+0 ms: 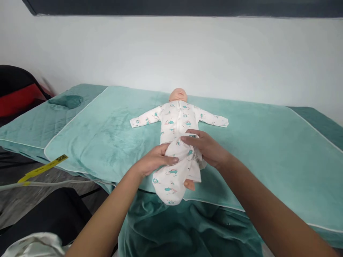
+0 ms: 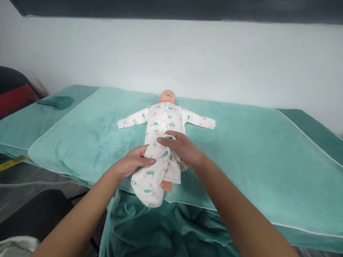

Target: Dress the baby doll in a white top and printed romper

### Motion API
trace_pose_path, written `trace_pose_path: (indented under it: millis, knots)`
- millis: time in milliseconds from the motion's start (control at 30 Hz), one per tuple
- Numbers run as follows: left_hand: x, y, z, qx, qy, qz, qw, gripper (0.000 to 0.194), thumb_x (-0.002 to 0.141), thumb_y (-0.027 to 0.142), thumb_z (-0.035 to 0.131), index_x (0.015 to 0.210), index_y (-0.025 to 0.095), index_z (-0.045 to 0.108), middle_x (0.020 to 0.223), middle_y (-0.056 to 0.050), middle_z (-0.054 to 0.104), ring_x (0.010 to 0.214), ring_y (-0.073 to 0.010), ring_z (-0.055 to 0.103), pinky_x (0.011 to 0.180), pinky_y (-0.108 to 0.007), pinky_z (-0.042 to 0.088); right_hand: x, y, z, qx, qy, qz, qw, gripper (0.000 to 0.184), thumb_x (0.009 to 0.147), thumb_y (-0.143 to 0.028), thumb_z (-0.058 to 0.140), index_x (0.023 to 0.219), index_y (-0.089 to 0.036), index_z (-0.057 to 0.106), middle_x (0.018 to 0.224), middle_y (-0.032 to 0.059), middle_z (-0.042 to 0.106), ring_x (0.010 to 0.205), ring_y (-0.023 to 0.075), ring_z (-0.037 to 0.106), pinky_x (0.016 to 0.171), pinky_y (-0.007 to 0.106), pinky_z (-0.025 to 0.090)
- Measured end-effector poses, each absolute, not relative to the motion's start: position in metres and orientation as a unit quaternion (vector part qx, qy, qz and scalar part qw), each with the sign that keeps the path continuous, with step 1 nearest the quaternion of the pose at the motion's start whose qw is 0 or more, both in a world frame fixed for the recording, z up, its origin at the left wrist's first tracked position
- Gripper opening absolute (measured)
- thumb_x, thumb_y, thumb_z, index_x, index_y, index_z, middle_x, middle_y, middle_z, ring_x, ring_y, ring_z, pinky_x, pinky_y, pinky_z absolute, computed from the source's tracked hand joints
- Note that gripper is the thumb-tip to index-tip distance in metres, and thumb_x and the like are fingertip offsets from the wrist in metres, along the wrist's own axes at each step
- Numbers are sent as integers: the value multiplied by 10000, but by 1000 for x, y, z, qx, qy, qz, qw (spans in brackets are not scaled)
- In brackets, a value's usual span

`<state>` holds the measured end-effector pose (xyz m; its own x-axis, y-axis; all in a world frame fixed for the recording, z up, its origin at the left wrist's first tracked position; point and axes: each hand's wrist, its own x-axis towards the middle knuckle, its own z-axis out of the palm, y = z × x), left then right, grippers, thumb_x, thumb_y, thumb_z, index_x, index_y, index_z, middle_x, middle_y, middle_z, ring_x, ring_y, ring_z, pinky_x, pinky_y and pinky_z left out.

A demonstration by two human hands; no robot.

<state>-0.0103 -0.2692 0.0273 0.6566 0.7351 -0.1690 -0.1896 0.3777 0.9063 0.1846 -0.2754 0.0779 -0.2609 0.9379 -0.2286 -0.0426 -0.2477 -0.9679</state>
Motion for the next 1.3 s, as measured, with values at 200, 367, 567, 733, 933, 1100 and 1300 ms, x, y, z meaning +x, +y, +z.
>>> trace_pose_path:
  millis: [200, 367, 567, 733, 933, 1100, 1300]
  knots:
    - [6, -266, 22, 347, 348, 487, 722, 240, 689, 235, 755, 855, 194, 587, 698, 55, 602, 610, -89, 567, 602, -197, 431, 180, -271, 76, -454, -627, 604, 190, 381, 684, -364, 809, 1007, -198, 694, 926, 26, 719, 842, 212, 654, 731, 321, 492]
    - [-2, -271, 17, 366, 348, 406, 762, 353, 673, 379, 803, 912, 152, 675, 718, -3, 668, 608, -120, 597, 592, -226, 452, 183, -271, 70, -465, -606, 611, 209, 329, 762, -415, 744, 992, -182, 711, 969, 46, 732, 874, 213, 661, 762, 329, 492]
    - [-11, -277, 15, 416, 345, 327, 775, 372, 609, 335, 868, 878, 122, 725, 808, -58, 733, 703, -165, 653, 678, -257, 497, 179, -270, 59, -445, -515, 667, 301, 387, 750, -465, 754, 975, -156, 696, 900, 59, 715, 765, 182, 646, 677, 297, 491]
    - [3, -273, 12, 314, 368, 463, 743, 467, 612, 421, 855, 950, 140, 697, 751, -42, 726, 651, -164, 650, 621, -252, 494, 178, -268, 67, -417, -640, 628, 150, 375, 664, -394, 832, 952, -178, 730, 905, 30, 731, 849, 208, 657, 740, 308, 497]
    - [-12, -277, 12, 380, 328, 323, 802, 488, 538, 330, 904, 935, 112, 720, 803, -61, 732, 680, -169, 651, 645, -255, 498, 177, -269, 57, -454, -489, 685, 294, 323, 721, -319, 755, 992, -149, 712, 954, 77, 730, 850, 221, 666, 754, 345, 522]
    - [-7, -280, 10, 327, 326, 423, 780, 396, 601, 223, 862, 952, 157, 691, 803, -13, 722, 684, -142, 656, 650, -232, 497, 179, -271, 55, -420, -508, 695, 289, 374, 730, -359, 772, 1038, -162, 696, 909, 46, 713, 789, 182, 644, 693, 303, 500]
    - [3, -281, 7, 250, 329, 468, 781, 344, 728, 349, 785, 962, 124, 673, 758, -40, 723, 677, -176, 686, 699, -281, 537, 180, -269, 63, -391, -653, 637, 124, 354, 692, -333, 808, 1001, -190, 712, 970, 23, 725, 909, 209, 651, 776, 308, 493]
